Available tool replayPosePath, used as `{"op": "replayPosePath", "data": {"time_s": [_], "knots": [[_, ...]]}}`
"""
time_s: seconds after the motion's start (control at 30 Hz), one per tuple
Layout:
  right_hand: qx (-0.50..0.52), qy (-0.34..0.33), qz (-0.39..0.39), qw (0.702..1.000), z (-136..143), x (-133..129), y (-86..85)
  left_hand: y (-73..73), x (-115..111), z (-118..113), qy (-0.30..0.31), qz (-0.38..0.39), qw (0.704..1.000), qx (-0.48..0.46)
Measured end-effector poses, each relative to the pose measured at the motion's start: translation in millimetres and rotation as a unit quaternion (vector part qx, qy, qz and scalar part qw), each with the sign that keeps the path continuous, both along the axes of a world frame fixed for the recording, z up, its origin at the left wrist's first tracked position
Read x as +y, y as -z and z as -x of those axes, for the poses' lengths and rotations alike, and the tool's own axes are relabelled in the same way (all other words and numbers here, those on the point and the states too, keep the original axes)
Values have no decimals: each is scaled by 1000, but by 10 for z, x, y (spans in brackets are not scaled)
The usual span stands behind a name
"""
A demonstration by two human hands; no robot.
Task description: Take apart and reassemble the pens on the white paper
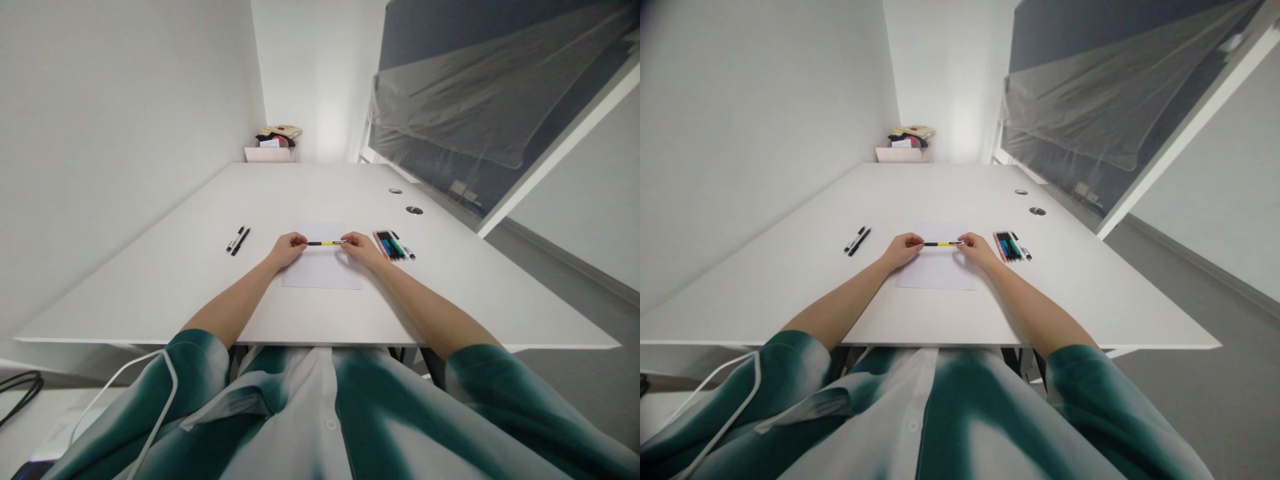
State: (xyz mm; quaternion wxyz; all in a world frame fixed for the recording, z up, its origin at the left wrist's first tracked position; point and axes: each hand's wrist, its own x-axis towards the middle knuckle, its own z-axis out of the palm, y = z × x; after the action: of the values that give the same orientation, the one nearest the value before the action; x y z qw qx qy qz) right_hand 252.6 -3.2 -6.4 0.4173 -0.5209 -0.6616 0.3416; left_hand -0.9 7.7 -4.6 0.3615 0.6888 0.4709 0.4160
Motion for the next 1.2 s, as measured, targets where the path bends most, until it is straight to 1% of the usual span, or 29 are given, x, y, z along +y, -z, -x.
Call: {"op": "replayPosePath", "data": {"time_s": [0.07,0.17,0.3,0.43,0.57,0.67,0.9,1.1,1.2], "knots": [[-73,-5,-35,997,18,-27,-21,-7,-17,-28,5,-3,1000,23],[-163,-36,-73,983,52,-83,-80,-18,-37,-65,15,-12,999,36],[-239,-75,-111,962,93,-152,-159,-35,-51,-88,26,-33,998,55],[-305,-73,-113,943,128,-208,-217,-71,-101,-103,27,-67,991,116],[-366,-54,-91,924,146,-233,-238,-109,-186,-132,48,-107,978,173],[-378,-50,-87,920,153,-237,-225,-118,-228,-154,63,-134,972,184],[-358,-63,-87,927,185,-286,-221,-93,-221,-178,73,-178,961,199],[-362,-65,-88,926,210,-311,-223,-54,-193,-194,53,-179,960,208],[-373,-54,-98,921,214,-306,-210,-39,-186,-195,42,-167,963,208]]}}
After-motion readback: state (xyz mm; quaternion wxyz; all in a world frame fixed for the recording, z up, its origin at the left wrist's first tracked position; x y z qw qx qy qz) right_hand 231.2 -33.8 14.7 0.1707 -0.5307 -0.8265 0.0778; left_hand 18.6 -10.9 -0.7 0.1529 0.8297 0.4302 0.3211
